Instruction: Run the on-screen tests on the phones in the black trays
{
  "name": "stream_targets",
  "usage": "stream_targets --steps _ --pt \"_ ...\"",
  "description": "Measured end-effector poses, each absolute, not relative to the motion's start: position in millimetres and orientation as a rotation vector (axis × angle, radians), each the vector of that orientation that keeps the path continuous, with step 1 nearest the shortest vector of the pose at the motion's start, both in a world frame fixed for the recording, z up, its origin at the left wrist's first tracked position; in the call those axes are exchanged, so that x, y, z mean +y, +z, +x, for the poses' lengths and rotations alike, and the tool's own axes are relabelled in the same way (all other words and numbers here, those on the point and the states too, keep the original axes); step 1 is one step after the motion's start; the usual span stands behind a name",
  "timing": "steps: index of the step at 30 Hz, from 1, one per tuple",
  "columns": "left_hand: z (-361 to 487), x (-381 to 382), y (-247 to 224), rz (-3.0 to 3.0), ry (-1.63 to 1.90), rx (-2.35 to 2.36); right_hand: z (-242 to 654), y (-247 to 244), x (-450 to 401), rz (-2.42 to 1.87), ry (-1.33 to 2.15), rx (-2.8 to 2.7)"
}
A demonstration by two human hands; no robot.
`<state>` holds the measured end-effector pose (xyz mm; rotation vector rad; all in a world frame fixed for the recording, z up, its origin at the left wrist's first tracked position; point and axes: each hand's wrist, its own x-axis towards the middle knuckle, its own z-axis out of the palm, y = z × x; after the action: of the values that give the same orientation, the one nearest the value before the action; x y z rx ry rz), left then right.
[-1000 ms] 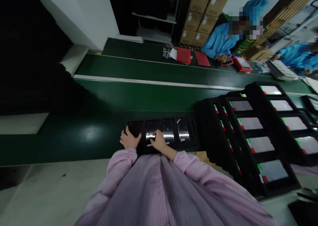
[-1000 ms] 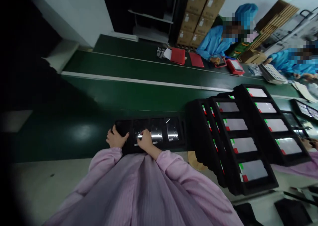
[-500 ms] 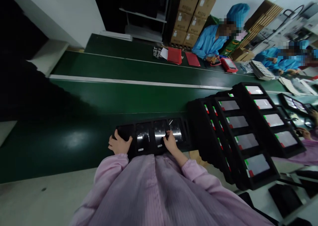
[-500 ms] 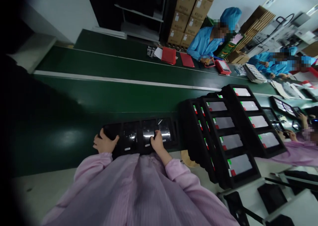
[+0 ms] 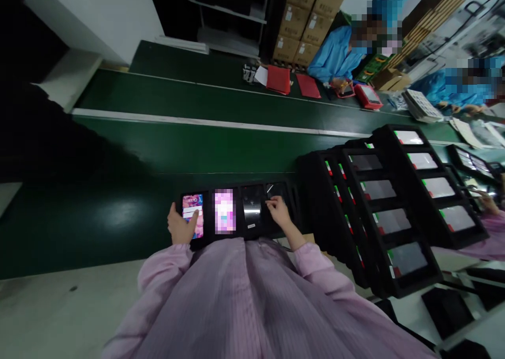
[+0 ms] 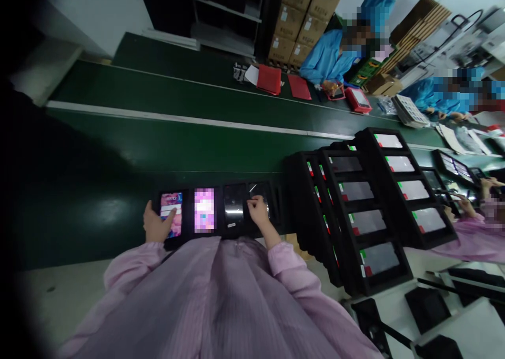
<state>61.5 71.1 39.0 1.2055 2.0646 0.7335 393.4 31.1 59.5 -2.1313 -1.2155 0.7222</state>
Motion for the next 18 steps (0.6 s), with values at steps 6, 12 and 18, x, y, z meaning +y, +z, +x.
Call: stream_targets --steps 6,12,18 --pt "37 42 37 0.966 0.628 2.110 433 64 15 -2.218 0.542 -1.185" --pt "35 18 39 0.869 0.579 2.113 430 54 26 -2.223 0.510 -1.246" --pt "32 21 37 0.882 0.593 2.026 439 64 24 -2.192 0.511 -1.351"
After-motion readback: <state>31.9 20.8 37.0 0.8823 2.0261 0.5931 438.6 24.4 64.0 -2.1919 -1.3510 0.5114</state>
